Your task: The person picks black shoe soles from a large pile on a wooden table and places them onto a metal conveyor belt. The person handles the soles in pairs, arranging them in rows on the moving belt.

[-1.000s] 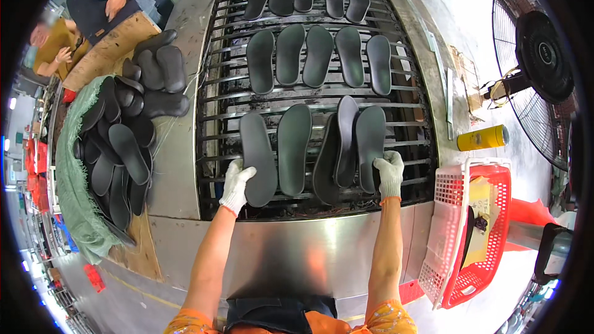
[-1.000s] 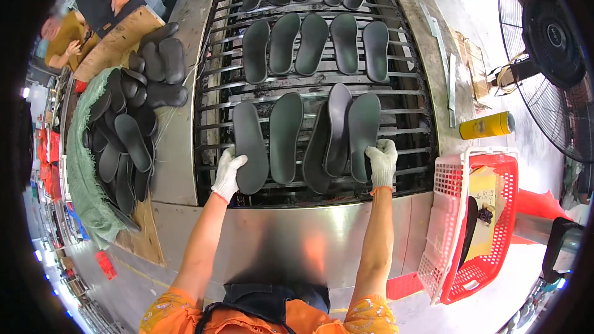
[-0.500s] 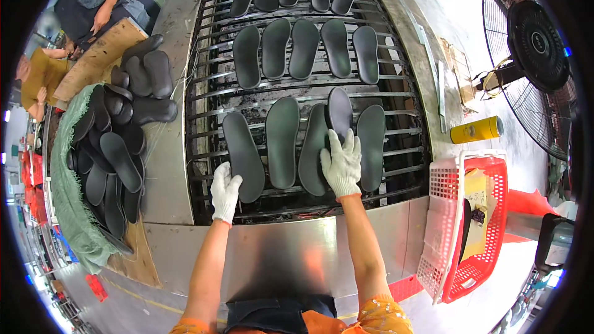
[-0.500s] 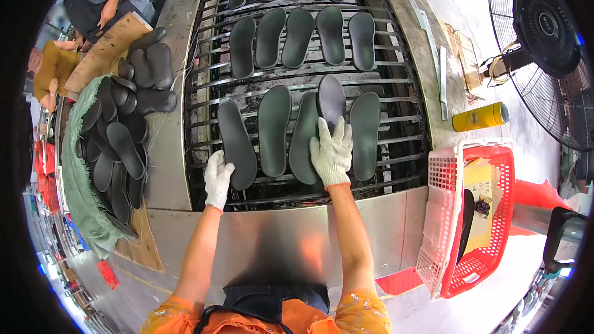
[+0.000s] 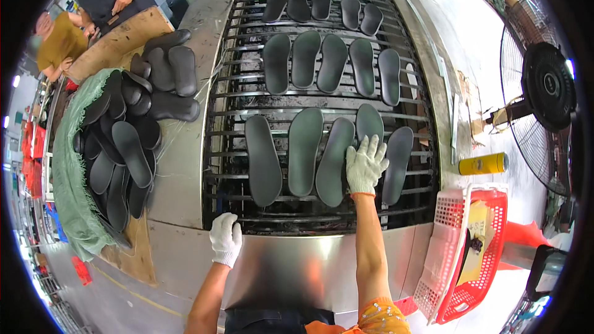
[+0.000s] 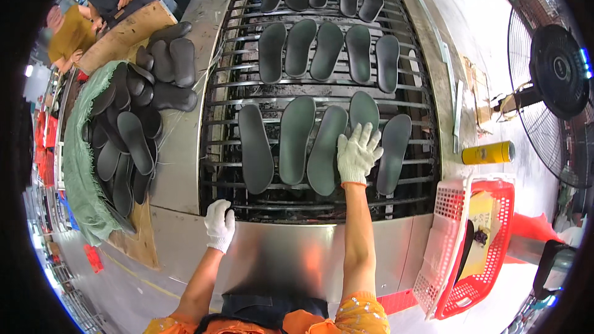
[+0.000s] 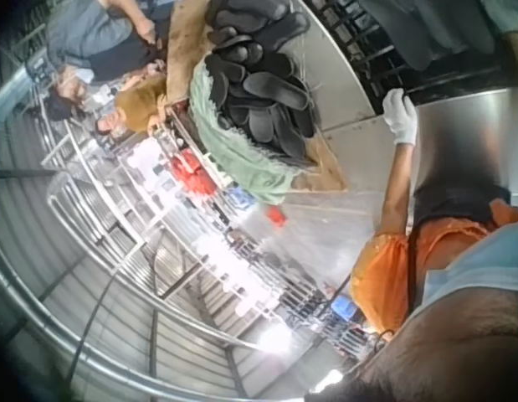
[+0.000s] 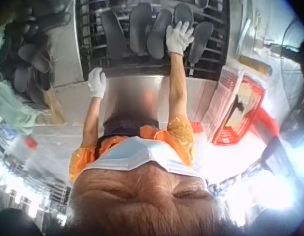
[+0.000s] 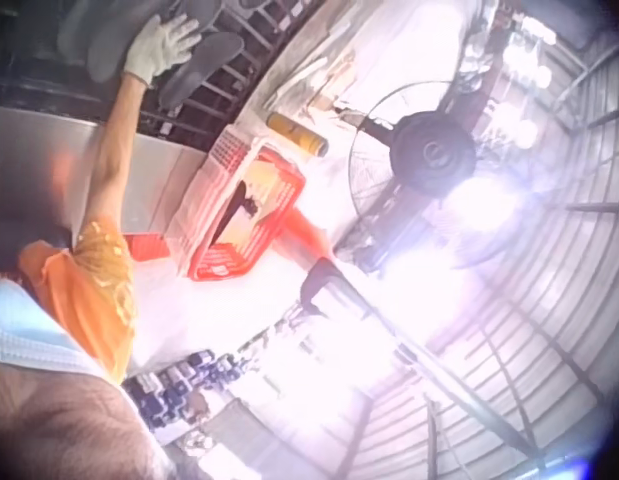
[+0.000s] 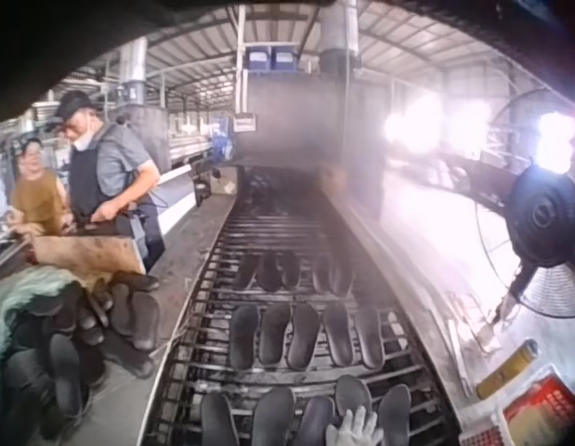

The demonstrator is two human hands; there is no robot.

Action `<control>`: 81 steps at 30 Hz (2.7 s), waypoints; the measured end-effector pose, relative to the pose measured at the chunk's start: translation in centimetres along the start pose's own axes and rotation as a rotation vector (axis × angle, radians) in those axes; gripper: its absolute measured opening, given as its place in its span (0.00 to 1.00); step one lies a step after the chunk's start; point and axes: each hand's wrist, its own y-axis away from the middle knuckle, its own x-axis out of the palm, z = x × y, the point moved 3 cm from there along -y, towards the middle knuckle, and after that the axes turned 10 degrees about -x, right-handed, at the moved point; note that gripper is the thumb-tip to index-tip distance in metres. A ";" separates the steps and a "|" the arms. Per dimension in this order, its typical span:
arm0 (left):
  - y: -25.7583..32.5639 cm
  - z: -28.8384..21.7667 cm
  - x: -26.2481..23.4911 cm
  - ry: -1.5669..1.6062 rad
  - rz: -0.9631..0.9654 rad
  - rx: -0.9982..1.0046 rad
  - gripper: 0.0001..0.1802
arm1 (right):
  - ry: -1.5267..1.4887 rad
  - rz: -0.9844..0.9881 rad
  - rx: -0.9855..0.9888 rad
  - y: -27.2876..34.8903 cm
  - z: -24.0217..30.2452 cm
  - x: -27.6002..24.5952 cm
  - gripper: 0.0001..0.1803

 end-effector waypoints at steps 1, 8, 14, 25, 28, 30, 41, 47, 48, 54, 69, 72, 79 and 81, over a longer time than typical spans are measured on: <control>-0.1 -0.3 -0.1 0.001 -0.001 0.001 0.14 | -0.018 -0.028 -0.086 -0.9 0.8 -0.1 0.37; -0.1 0.6 0.2 -0.022 0.004 0.010 0.11 | -0.100 -0.103 -0.572 -12.9 12.0 -1.8 0.38; -0.6 0.4 0.6 0.004 0.016 0.024 0.11 | -0.045 -0.056 -0.485 -19.8 15.0 1.7 0.38; -1.4 0.7 0.0 0.128 0.038 -0.004 0.08 | -0.120 -0.035 -0.612 -21.1 23.4 1.2 0.38; -1.0 1.2 -0.4 0.047 0.057 -0.038 0.09 | -0.127 -0.191 -0.623 -18.6 27.0 -0.5 0.24; -0.7 1.3 -0.6 0.041 0.073 -0.055 0.08 | -0.302 -0.303 -0.670 -14.9 28.7 -0.8 0.18; 0.1 4.6 -2.5 0.330 -0.002 -0.128 0.07 | -0.669 -0.022 -1.041 2.7 42.4 0.0 0.29; -6.8 17.1 -11.1 0.192 -0.446 -0.707 0.16 | -0.844 0.286 -0.871 7.0 50.7 -0.3 0.42; -9.2 19.0 -13.4 0.244 -0.558 -0.604 0.20 | -0.901 0.309 -0.848 7.6 52.3 -0.4 0.45; -19.3 28.5 -19.2 0.270 -0.547 -0.710 0.36 | -0.683 0.553 -0.484 12.4 60.4 -4.4 0.63; -26.6 29.8 -19.9 0.271 -0.253 -0.944 0.35 | -0.771 0.347 -0.565 0.2 60.0 -3.8 0.41; -25.7 29.4 -20.7 0.459 -0.242 -0.941 0.30 | -0.899 0.464 -0.521 0.0 60.0 -2.4 0.37; -21.3 29.4 -23.0 0.442 -0.076 -0.926 0.36 | -1.534 0.742 -0.291 2.8 58.2 0.7 0.31; -18.6 29.9 -23.5 0.698 -0.043 -0.906 0.30 | -1.495 0.733 -0.293 4.6 56.4 -2.1 0.29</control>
